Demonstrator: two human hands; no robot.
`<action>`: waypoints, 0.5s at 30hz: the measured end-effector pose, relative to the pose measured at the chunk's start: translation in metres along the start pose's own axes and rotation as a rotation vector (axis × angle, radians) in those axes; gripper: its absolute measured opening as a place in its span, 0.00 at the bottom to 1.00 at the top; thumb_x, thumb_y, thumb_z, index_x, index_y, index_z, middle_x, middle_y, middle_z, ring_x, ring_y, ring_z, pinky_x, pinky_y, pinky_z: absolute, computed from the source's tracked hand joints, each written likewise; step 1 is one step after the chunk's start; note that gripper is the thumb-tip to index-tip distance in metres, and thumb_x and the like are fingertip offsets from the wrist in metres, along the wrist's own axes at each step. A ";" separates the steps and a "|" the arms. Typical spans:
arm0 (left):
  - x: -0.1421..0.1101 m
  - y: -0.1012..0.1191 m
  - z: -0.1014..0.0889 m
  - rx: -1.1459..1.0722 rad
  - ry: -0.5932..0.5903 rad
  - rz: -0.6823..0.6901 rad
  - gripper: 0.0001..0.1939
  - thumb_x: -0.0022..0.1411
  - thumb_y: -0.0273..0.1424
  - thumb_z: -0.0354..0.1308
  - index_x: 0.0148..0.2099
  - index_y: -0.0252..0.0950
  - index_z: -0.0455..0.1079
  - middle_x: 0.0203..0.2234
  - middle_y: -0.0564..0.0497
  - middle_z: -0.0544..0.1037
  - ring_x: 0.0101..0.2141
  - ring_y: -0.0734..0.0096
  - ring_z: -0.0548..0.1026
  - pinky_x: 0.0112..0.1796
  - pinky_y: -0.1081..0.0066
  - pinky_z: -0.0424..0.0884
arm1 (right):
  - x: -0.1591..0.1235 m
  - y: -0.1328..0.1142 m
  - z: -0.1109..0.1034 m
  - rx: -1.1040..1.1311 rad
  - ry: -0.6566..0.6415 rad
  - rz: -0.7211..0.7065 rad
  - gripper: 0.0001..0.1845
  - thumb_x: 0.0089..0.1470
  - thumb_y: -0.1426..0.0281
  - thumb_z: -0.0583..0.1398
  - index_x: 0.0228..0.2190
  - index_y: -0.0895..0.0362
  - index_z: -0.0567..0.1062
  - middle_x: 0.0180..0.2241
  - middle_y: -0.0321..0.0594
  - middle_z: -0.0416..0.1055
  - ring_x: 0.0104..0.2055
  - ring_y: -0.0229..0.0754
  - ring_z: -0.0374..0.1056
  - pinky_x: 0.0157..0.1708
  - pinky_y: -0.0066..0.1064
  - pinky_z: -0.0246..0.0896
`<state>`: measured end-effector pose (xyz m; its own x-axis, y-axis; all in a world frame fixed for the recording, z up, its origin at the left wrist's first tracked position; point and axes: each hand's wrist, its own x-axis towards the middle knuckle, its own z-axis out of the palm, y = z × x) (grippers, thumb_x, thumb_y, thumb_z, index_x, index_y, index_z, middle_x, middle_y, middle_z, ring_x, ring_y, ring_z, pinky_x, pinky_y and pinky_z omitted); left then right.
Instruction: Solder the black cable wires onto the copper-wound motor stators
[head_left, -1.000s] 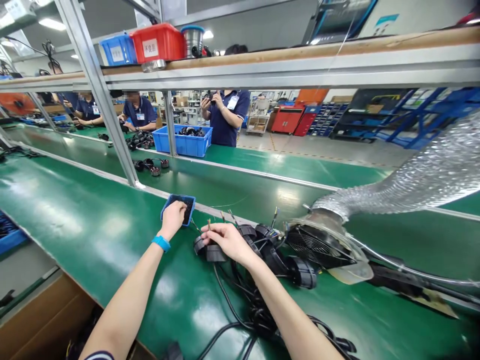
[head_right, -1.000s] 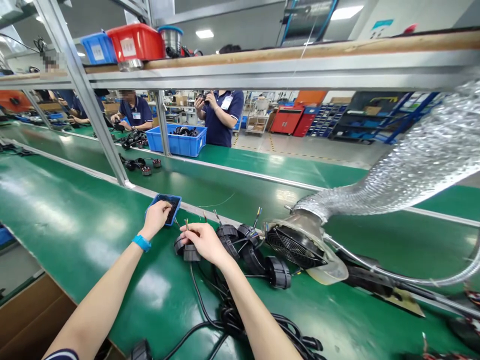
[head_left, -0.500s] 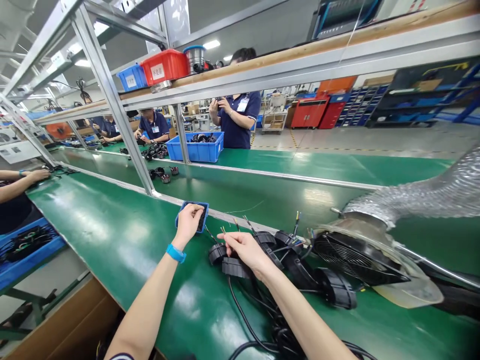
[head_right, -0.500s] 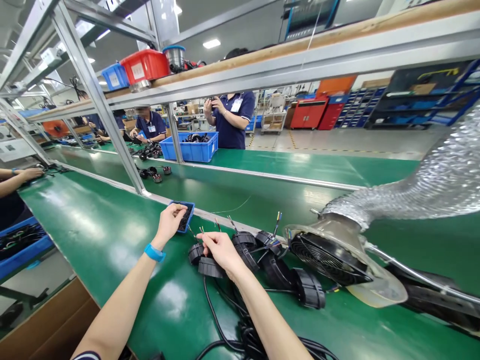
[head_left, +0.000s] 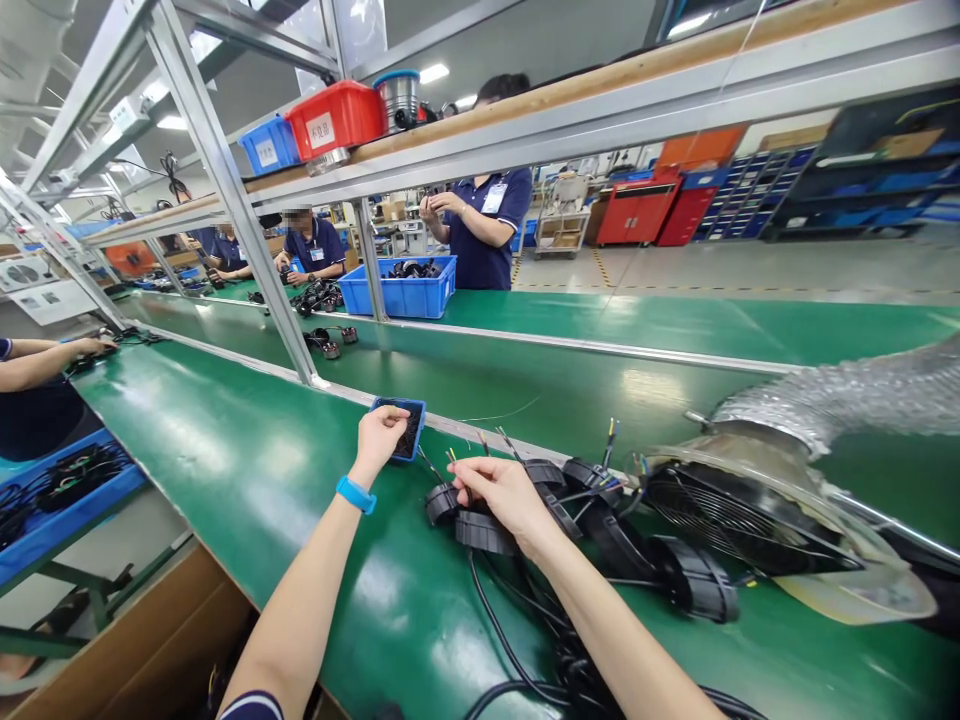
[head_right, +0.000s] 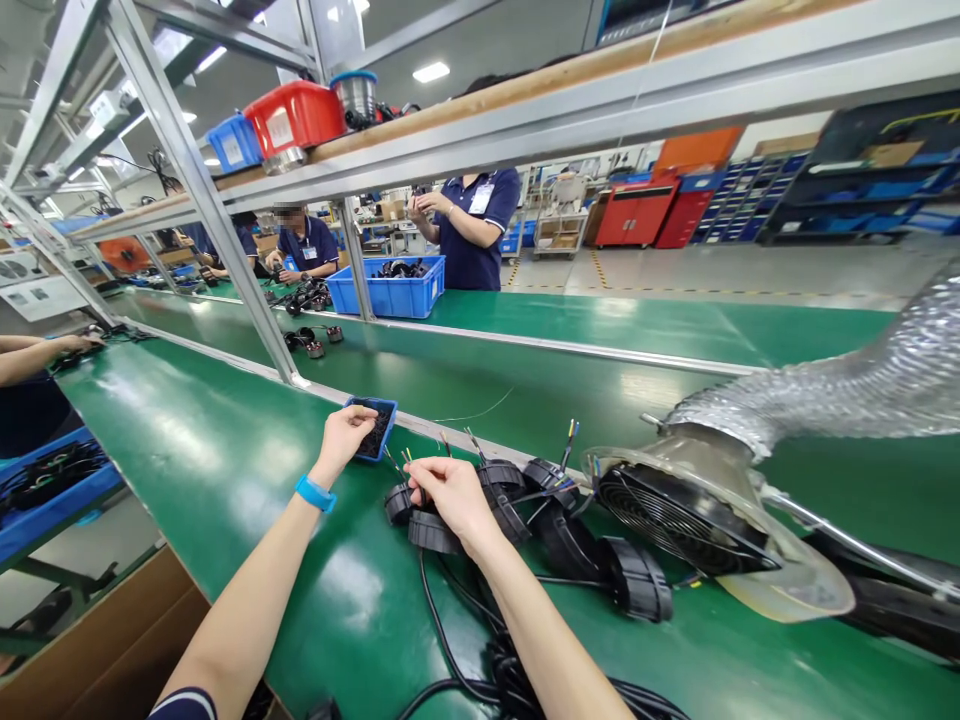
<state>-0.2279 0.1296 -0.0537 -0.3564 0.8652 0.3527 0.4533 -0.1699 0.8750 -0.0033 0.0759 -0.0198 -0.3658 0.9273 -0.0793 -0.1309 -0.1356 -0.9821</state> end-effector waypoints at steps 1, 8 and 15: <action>-0.001 0.004 0.000 -0.023 -0.008 -0.004 0.09 0.52 0.24 0.60 0.37 0.33 0.78 0.29 0.49 0.80 0.26 0.74 0.73 0.33 0.72 0.71 | 0.000 -0.001 0.000 -0.001 0.000 -0.006 0.25 0.33 0.52 0.70 0.25 0.61 0.80 0.22 0.39 0.72 0.21 0.35 0.66 0.24 0.28 0.60; -0.028 0.052 0.002 -0.400 -0.286 0.000 0.15 0.50 0.29 0.66 0.42 0.31 0.76 0.29 0.49 0.78 0.29 0.73 0.75 0.35 0.72 0.71 | 0.000 -0.001 -0.001 -0.024 0.085 -0.055 0.16 0.39 0.58 0.65 0.22 0.60 0.78 0.19 0.36 0.70 0.18 0.35 0.64 0.21 0.27 0.55; -0.043 0.069 0.007 -0.409 -0.411 0.049 0.14 0.51 0.27 0.65 0.43 0.31 0.74 0.28 0.50 0.76 0.30 0.74 0.74 0.35 0.73 0.69 | 0.002 0.001 -0.002 -0.041 0.156 -0.090 0.13 0.38 0.60 0.65 0.19 0.59 0.76 0.17 0.36 0.69 0.18 0.36 0.64 0.21 0.27 0.57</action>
<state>-0.1758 0.0838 -0.0105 0.0401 0.9499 0.3101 0.0802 -0.3124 0.9466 -0.0026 0.0780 -0.0212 -0.2069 0.9783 -0.0133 -0.1180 -0.0384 -0.9923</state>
